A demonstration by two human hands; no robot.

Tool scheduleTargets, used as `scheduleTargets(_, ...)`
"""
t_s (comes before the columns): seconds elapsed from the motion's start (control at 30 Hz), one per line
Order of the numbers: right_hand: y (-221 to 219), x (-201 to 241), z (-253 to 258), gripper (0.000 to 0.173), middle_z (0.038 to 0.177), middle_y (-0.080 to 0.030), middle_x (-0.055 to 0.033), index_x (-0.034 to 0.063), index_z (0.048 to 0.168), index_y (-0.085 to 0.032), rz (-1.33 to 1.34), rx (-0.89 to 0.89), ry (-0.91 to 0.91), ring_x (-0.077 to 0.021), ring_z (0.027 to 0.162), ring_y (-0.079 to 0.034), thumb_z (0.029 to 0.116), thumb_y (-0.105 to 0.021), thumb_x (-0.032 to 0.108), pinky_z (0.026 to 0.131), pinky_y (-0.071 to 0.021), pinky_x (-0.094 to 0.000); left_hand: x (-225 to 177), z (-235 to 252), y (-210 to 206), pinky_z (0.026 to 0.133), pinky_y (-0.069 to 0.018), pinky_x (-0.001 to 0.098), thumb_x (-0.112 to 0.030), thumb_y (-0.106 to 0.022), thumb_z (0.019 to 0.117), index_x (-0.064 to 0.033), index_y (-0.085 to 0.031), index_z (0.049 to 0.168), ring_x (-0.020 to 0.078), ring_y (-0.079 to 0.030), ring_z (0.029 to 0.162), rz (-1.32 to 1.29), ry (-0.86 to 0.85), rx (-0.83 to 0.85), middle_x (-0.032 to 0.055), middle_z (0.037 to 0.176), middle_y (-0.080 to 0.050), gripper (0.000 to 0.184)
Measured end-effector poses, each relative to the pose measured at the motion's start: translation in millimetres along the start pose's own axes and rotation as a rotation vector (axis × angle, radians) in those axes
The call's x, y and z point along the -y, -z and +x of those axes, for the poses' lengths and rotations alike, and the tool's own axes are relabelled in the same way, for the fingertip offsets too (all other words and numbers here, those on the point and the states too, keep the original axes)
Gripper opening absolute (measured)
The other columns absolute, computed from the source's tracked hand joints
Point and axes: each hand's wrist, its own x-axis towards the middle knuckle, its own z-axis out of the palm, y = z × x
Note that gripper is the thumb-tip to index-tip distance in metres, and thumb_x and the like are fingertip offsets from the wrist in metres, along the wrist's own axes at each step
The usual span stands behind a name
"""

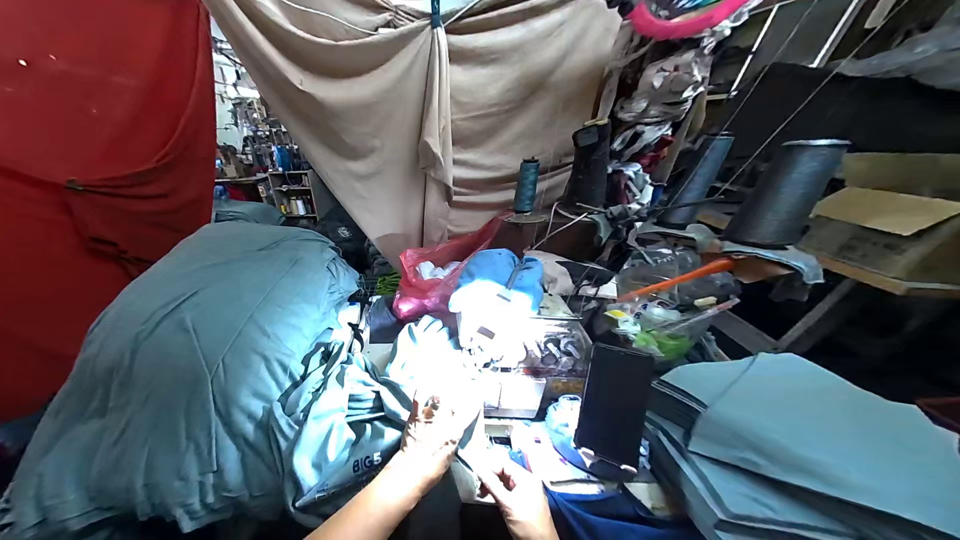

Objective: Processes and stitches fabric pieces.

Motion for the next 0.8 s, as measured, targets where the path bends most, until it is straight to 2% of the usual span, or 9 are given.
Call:
scheduleTargets(0.13, 1, 6, 1, 0.004, 0.072, -0.068, -0.0029, -0.0035, 0.086, -0.067, -0.006, -0.015, 0.005, -0.0068, 0.065, -0.066, 0.0895, -0.067, -0.002, 0.068, -0.0577, -0.0246, 0, 2, 2, 0.109, -0.039, 0.0586, 0.0, -0.058, 0.0899, -0.0295, -0.057, 0.148, 0.0374, -0.056, 0.133, -0.007, 0.005, 0.045, 0.0128, 0.145, -0.06, 0.065)
scheduleTargets(0.23, 0, 9, 25, 0.009, 0.069, -0.066, 0.0009, -0.0006, 0.083, -0.066, -0.031, -0.033, 0.033, -0.0033, 0.064, -0.062, 0.0915, -0.063, 0.001, 0.066, -0.0534, -0.0222, 5, 8, 6, 0.112, -0.0328, 0.0637, 0.001, -0.056, 0.0907, -0.0274, -0.052, 0.152, 0.0408, -0.05, 0.138, -0.048, 0.005, 0.14, 0.0152, 0.151, -0.054, 0.068)
scheduleTargets(0.27, 0, 13, 36, 0.01, 0.069, -0.066, 0.0009, -0.0008, 0.084, -0.067, -0.048, -0.042, 0.029, -0.0034, 0.064, -0.062, 0.0926, -0.063, 0.001, 0.066, -0.0537, -0.0224, 8, 9, 5, 0.111, -0.0343, 0.0647, 0.002, -0.056, 0.0911, -0.0246, -0.055, 0.15, 0.0418, -0.05, 0.137, -0.064, -0.021, 0.106, 0.0154, 0.15, -0.055, 0.064)
scheduleTargets(0.33, -3, 20, 59, 0.01, 0.073, -0.068, -0.001, -0.0009, 0.088, -0.07, -0.105, -0.061, 0.033, -0.0059, 0.068, -0.064, 0.094, -0.065, 0.005, 0.07, -0.0544, -0.0258, 16, 12, -5, 0.103, -0.0463, 0.0624, 0.001, -0.061, 0.0897, -0.0213, -0.069, 0.134, 0.0384, -0.062, 0.127, -0.087, -0.115, -0.12, 0.0101, 0.136, -0.067, 0.05)
scheduleTargets(0.4, -6, 30, 82, 0.015, 0.079, -0.068, -0.0075, -0.0068, 0.098, -0.07, -0.158, -0.049, -0.02, -0.0114, 0.073, -0.063, 0.0975, -0.063, 0.007, 0.075, -0.054, -0.0311, 21, 18, -5, 0.101, -0.0486, 0.0613, -0.002, -0.06, 0.0926, -0.0165, -0.075, 0.121, 0.0374, -0.065, 0.122, -0.154, -0.145, -0.204, 0.01, 0.128, -0.071, 0.035)
scheduleTargets(0.5, -13, 34, 107, 0.022, 0.076, -0.063, -0.0082, -0.0106, 0.111, -0.062, -0.14, -0.047, -0.148, -0.0101, 0.059, -0.058, 0.1031, -0.058, 0.01, 0.058, -0.0511, -0.0255, 27, 27, 2, 0.113, -0.0385, 0.062, -0.005, -0.05, 0.1015, -0.0135, -0.07, 0.13, 0.0393, -0.055, 0.135, -0.259, -0.068, -0.021, 0.015, 0.139, -0.064, 0.036)
scheduleTargets(0.6, -18, 33, 114, 0.019, 0.066, -0.058, -0.0046, -0.0082, 0.103, -0.063, -0.056, -0.086, -0.158, -0.0078, 0.051, -0.051, 0.1031, -0.058, 0.01, 0.05, -0.0453, -0.0232, 26, 39, 18, 0.118, -0.0323, 0.0599, -0.007, -0.042, 0.1051, -0.0124, -0.064, 0.139, 0.0375, -0.046, 0.143, -0.335, 0.02, 0.188, 0.0149, 0.148, -0.057, 0.04)
scheduleTargets(0.7, -16, 46, 108, 0.019, 0.069, -0.058, -0.004, -0.0052, 0.105, -0.064, -0.069, -0.077, -0.165, -0.0081, 0.054, -0.051, 0.1052, -0.055, 0.012, 0.052, -0.0457, -0.0243, 16, 51, 49, 0.124, -0.0209, 0.0581, -0.016, -0.04, 0.1094, -0.003, -0.053, 0.147, 0.0394, -0.036, 0.149, -0.455, 0.166, 0.367, 0.0207, 0.155, -0.047, 0.042)
scheduleTargets(0.8, -16, 34, 114, 0.024, 0.07, -0.058, -0.0034, -0.0043, 0.112, -0.065, -0.053, -0.068, -0.111, -0.0076, 0.052, -0.05, 0.1057, -0.054, 0.016, 0.048, -0.0444, -0.0244, 16, 70, 25, 0.118, -0.0343, 0.0542, -0.021, -0.049, 0.1064, 0.0004, -0.06, 0.137, 0.0382, -0.049, 0.14, -0.411, 0.252, 0.219, 0.0223, 0.145, -0.056, 0.039)
